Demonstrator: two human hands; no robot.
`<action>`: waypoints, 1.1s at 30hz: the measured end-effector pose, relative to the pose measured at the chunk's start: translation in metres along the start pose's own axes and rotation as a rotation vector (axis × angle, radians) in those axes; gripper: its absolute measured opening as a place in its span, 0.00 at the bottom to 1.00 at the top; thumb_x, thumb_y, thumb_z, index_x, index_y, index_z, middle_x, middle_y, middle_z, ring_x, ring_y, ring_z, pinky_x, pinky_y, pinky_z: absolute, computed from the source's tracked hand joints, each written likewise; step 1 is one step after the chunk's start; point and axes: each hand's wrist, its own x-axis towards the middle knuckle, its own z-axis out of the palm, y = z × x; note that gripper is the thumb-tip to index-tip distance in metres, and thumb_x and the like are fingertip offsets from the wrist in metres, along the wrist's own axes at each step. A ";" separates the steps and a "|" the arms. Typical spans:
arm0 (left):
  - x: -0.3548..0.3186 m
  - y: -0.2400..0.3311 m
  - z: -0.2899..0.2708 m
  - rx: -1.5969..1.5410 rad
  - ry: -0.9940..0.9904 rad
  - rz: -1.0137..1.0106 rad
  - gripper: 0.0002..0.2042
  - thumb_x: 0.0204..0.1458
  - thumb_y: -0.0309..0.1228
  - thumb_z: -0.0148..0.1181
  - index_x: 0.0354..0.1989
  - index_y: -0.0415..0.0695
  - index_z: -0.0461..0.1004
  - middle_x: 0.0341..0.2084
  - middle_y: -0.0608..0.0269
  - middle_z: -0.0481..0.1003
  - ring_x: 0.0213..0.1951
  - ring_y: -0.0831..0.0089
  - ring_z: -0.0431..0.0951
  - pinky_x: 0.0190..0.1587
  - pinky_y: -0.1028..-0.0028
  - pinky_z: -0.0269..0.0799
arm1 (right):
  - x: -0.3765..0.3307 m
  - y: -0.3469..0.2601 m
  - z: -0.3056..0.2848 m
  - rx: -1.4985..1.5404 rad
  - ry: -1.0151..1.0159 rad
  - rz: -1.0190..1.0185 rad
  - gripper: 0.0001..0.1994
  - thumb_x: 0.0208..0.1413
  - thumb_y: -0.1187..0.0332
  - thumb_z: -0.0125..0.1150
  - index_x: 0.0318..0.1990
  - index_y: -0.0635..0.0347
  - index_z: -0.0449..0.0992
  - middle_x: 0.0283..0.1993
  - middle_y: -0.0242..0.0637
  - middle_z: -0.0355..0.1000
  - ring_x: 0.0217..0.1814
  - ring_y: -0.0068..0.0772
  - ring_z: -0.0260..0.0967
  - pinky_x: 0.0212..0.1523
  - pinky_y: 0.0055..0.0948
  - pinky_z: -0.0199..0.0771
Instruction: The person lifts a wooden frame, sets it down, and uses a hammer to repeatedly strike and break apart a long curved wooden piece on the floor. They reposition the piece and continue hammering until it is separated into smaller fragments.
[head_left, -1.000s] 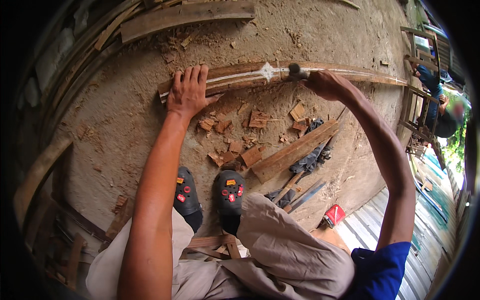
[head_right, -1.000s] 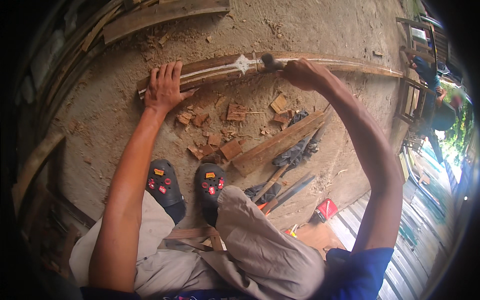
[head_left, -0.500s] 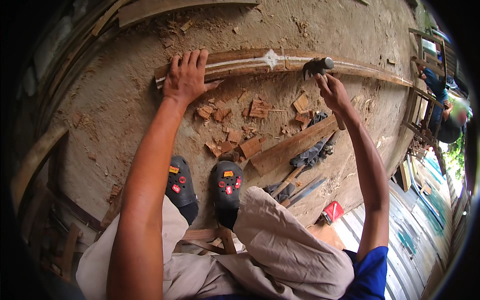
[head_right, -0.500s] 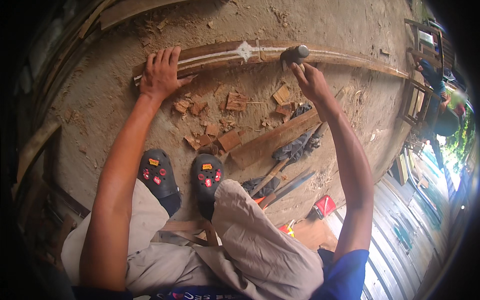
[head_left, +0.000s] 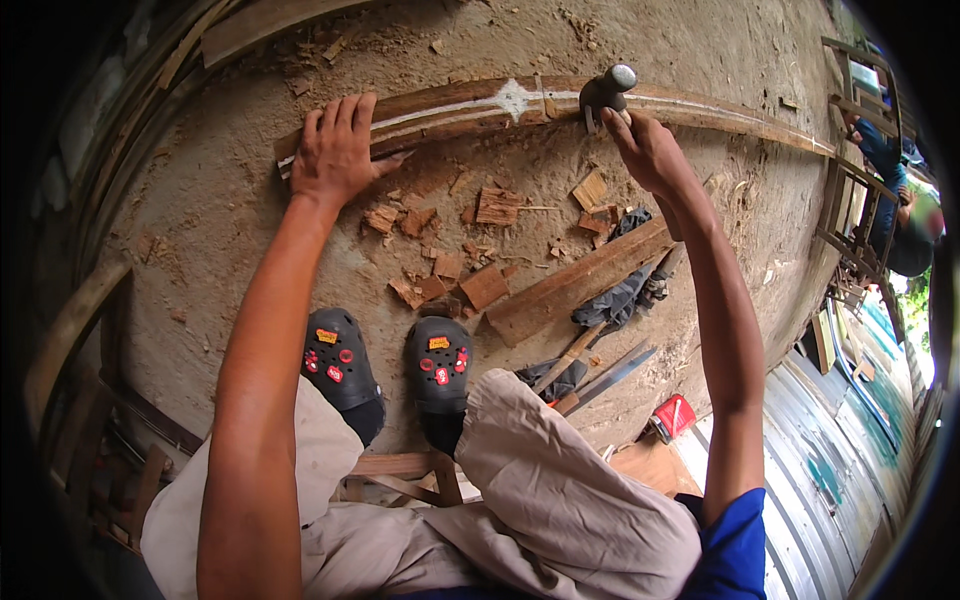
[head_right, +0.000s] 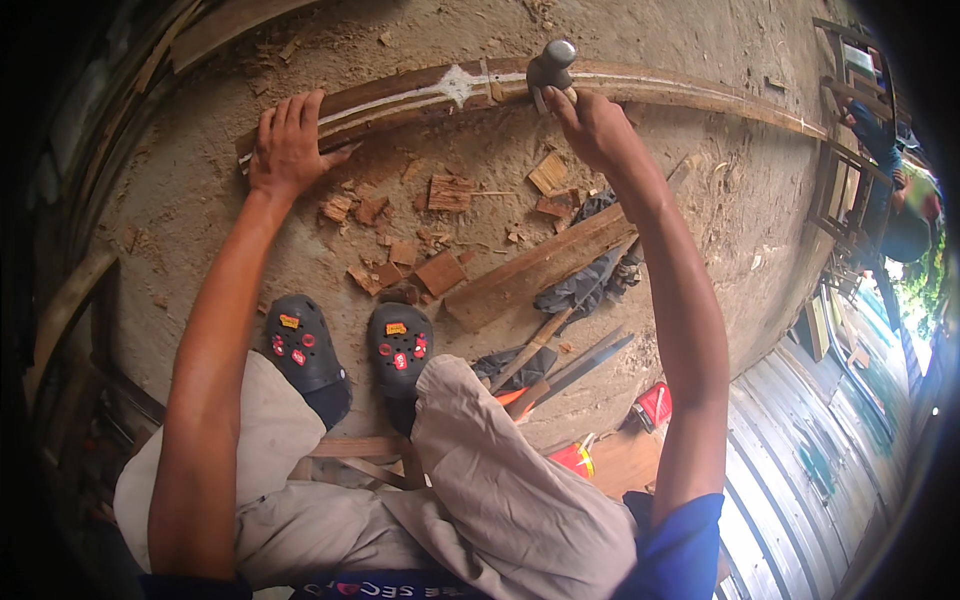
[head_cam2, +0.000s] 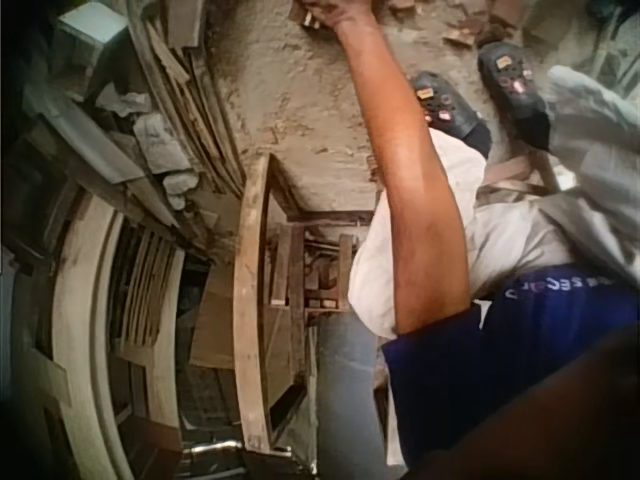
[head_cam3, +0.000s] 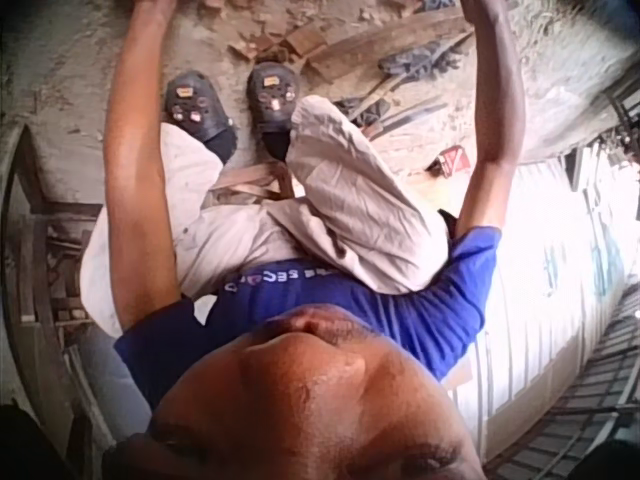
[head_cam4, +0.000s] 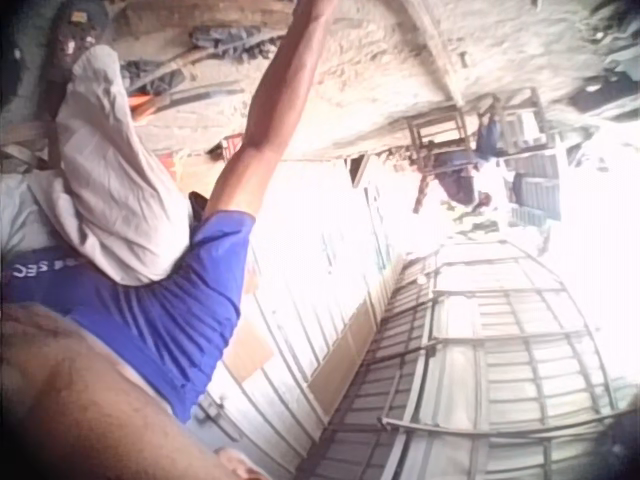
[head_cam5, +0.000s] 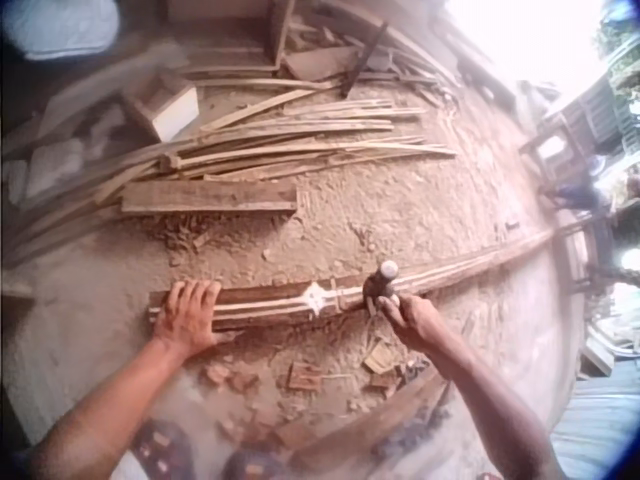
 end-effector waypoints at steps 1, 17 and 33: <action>0.000 0.000 0.000 -0.006 0.003 -0.003 0.49 0.44 0.71 0.59 0.67 0.46 0.59 0.58 0.61 0.68 0.60 0.64 0.68 0.63 0.60 0.62 | -0.002 0.000 0.001 -0.001 -0.032 0.036 0.30 0.70 0.44 0.45 0.38 0.69 0.75 0.26 0.52 0.74 0.30 0.44 0.75 0.34 0.47 0.71; 0.002 -0.001 -0.001 -0.042 -0.007 0.006 0.49 0.45 0.72 0.57 0.66 0.46 0.59 0.56 0.60 0.68 0.58 0.64 0.68 0.61 0.60 0.62 | -0.030 0.012 0.041 0.079 0.180 0.019 0.16 0.67 0.57 0.55 0.47 0.62 0.77 0.32 0.55 0.76 0.37 0.57 0.77 0.37 0.46 0.73; 0.001 -0.001 -0.002 -0.010 -0.004 0.009 0.49 0.44 0.72 0.58 0.66 0.46 0.60 0.56 0.61 0.68 0.58 0.64 0.68 0.60 0.61 0.62 | -0.022 0.043 0.078 0.144 0.327 -0.118 0.09 0.62 0.65 0.61 0.42 0.63 0.77 0.31 0.56 0.75 0.36 0.62 0.76 0.35 0.44 0.75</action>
